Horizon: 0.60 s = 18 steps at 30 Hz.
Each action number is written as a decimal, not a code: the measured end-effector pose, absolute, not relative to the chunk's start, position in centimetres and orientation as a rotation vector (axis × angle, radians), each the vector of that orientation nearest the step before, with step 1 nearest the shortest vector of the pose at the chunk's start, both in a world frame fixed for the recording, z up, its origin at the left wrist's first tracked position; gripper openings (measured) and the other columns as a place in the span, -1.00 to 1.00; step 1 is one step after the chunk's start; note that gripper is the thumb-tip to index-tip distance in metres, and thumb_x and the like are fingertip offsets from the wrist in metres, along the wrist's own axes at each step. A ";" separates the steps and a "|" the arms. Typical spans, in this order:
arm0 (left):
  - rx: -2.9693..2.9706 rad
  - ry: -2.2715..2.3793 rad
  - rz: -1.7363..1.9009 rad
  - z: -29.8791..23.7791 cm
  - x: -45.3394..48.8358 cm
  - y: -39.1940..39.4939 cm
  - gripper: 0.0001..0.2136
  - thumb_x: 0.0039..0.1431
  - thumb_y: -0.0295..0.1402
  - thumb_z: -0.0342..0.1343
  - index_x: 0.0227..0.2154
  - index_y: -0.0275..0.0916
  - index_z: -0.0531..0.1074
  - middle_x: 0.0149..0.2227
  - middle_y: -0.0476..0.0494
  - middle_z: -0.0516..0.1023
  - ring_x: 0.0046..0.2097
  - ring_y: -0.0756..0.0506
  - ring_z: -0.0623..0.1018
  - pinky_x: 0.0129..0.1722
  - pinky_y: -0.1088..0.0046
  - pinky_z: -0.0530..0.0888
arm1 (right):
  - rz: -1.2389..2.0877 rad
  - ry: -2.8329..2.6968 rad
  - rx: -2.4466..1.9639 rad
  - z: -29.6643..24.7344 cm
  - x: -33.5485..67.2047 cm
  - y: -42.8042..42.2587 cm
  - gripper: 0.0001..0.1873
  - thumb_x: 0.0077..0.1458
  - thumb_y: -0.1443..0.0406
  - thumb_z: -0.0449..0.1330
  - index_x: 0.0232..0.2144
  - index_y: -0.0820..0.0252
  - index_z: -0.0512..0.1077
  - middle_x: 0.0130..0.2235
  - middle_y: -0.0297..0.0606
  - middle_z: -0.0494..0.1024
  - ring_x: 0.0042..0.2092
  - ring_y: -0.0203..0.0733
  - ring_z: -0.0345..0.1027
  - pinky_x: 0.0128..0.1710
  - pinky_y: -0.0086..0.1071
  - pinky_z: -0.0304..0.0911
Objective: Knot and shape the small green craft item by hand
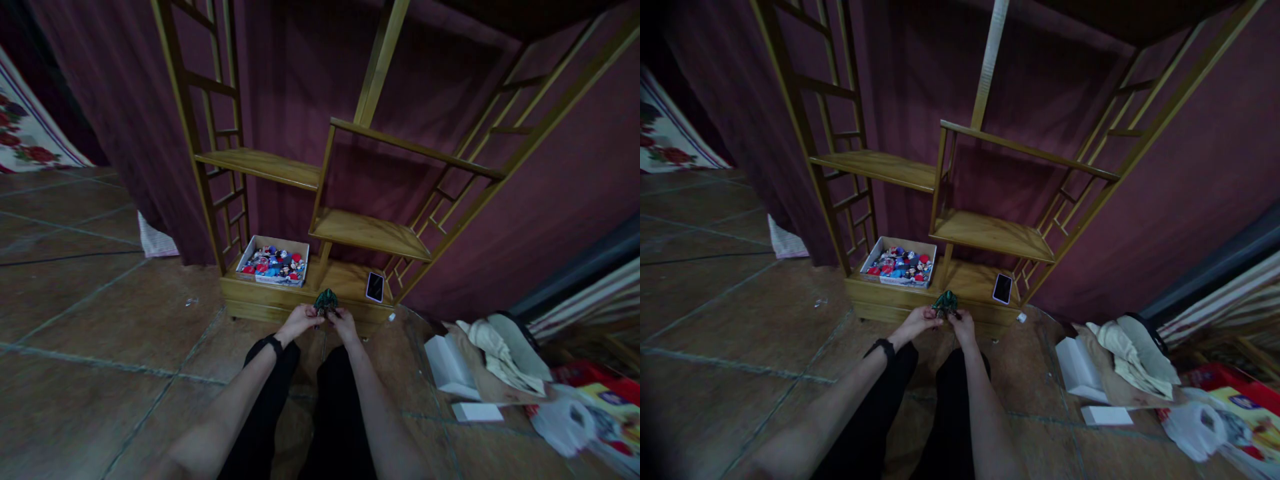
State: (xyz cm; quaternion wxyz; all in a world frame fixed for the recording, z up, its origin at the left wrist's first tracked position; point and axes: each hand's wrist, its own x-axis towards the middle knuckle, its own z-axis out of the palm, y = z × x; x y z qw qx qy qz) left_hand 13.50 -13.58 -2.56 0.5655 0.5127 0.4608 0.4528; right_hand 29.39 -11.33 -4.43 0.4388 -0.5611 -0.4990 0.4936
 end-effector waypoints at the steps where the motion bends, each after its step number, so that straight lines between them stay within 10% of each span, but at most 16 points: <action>1: 1.199 1.084 1.069 -2.6 13.5 -13.5 -0.67 -0.33 -0.25 0.28 -0.62 -0.28 0.23 -0.66 0.05 0.40 -0.58 0.04 0.42 -0.54 0.55 0.30 | 1.220 -1.235 -1.390 -4.5 29.4 -11.3 -0.68 -0.34 0.11 0.22 -0.49 0.19 0.35 -0.47 -0.35 0.47 -0.37 -0.20 0.36 -0.46 -0.43 0.25; 18: 1.090 1.083 1.117 -2.5 13.4 -13.5 -0.68 -0.31 -0.25 0.28 -0.55 -0.30 0.28 -0.63 0.01 0.44 -0.58 0.04 0.43 -0.54 0.55 0.30 | 1.351 -1.015 -1.278 -4.7 29.2 -11.4 -0.53 -0.40 0.05 0.27 -0.44 0.21 0.30 -0.41 -0.35 0.44 -0.49 -0.31 0.33 -0.50 -0.41 0.32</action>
